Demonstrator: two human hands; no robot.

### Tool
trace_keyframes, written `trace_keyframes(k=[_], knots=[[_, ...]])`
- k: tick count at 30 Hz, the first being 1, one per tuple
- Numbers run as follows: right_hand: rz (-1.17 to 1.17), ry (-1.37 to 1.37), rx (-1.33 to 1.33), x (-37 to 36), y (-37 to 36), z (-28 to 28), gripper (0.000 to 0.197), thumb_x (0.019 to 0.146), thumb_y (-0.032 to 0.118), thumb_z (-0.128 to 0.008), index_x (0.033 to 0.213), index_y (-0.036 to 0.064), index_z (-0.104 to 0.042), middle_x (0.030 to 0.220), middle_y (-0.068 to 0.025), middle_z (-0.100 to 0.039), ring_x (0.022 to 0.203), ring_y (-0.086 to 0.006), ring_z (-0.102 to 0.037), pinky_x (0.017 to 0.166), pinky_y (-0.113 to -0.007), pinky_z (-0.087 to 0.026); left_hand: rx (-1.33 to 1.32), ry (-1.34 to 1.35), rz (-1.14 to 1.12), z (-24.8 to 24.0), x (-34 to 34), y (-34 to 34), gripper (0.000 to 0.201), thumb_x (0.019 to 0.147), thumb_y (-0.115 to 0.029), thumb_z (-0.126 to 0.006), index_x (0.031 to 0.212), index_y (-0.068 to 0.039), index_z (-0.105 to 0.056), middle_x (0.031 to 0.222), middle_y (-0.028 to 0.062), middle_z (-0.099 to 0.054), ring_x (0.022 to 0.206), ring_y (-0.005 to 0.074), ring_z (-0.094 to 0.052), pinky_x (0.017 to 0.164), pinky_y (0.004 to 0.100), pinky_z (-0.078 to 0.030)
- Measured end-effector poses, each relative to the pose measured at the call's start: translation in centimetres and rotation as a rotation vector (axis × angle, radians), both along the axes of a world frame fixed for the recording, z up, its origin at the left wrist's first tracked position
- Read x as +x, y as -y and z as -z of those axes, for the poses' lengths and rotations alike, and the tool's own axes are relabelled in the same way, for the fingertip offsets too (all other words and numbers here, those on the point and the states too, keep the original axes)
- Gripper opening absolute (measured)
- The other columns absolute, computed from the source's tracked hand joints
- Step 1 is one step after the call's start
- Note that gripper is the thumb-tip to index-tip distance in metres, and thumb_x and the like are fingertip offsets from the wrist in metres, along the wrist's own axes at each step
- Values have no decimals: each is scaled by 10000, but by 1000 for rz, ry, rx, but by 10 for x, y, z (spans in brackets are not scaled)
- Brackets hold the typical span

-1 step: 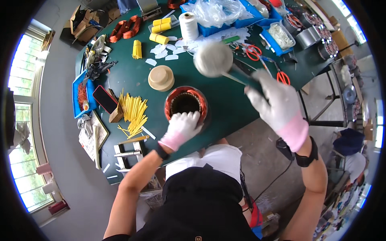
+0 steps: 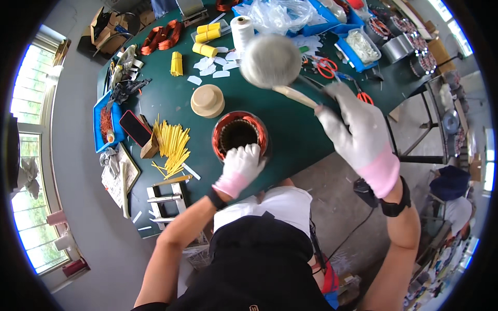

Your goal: Assembling a motor stator by inserting insulation paper and shaping the coils using a mallet and blocks.

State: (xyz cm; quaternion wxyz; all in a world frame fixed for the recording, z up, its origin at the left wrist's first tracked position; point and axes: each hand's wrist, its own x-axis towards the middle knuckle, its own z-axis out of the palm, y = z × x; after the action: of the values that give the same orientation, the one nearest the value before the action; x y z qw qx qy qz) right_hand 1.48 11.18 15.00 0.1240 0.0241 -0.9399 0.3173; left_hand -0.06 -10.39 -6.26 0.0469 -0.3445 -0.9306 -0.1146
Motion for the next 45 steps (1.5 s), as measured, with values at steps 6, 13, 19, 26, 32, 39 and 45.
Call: trace_keyframes(k=[6, 13, 19, 26, 32, 39, 45], knots=[[-23, 36, 186, 50, -2, 154, 208, 894, 184, -595, 991, 39, -481, 686, -178, -602, 617, -378, -620, 524, -469, -472, 59, -140, 62, 12, 7, -11, 359, 801, -333, -654, 996, -42, -574, 743, 42, -587, 649, 183, -593, 570, 327, -457], [-55, -25, 150, 6, -9, 60, 245, 878, 262, -649, 976, 61, -550, 702, -161, -603, 619, -367, -623, 508, -408, -474, 116, -146, 253, 16, -9, 17, 323, 805, -312, -659, 947, -28, -595, 643, 40, -575, 568, 190, -594, 518, 341, -462], [63, 221, -9, 41, -2, 170, 266, 947, 247, -540, 1025, -2, -491, 641, -230, -569, 630, -428, -606, 506, -484, -445, 190, -128, 420, 11, -18, 27, 250, 782, -279, -678, 896, -70, -602, 720, 23, -598, 630, 182, -597, 569, 326, -469], [212, 378, -48, 90, -58, 185, 262, 927, 247, -566, 940, -11, -525, 632, -271, -548, 664, -461, -585, 517, -507, -405, 833, 344, -173, -24, 7, 37, 201, 782, 49, -597, 969, -22, -612, 948, 118, -640, 897, 295, -629, 799, 356, -498], [421, 793, -517, 122, -31, 224, 248, 917, 239, -561, 877, 2, -499, 565, -167, -534, 489, -253, -596, 467, -405, -421, 870, 420, -405, -34, 37, 48, 215, 782, 136, -516, 914, -5, -611, 876, 127, -646, 798, 252, -653, 732, 312, -514], [238, 639, -338, 104, -43, 262, 202, 898, 203, -558, 900, 8, -504, 605, -195, -555, 558, -324, -619, 528, -417, -452, 742, 334, -478, -39, 44, 54, 205, 750, 168, -427, 795, -1, -534, 771, 125, -567, 709, 261, -570, 658, 325, -470], [65, 746, -533, 68, -53, 261, 304, 889, 162, -549, 1150, 19, -486, 698, -124, -563, 566, -204, -610, 505, -336, -480, 798, 284, -666, -39, 40, 48, 199, 756, 164, -451, 815, 1, -549, 798, 104, -575, 736, 220, -574, 672, 290, -462]])
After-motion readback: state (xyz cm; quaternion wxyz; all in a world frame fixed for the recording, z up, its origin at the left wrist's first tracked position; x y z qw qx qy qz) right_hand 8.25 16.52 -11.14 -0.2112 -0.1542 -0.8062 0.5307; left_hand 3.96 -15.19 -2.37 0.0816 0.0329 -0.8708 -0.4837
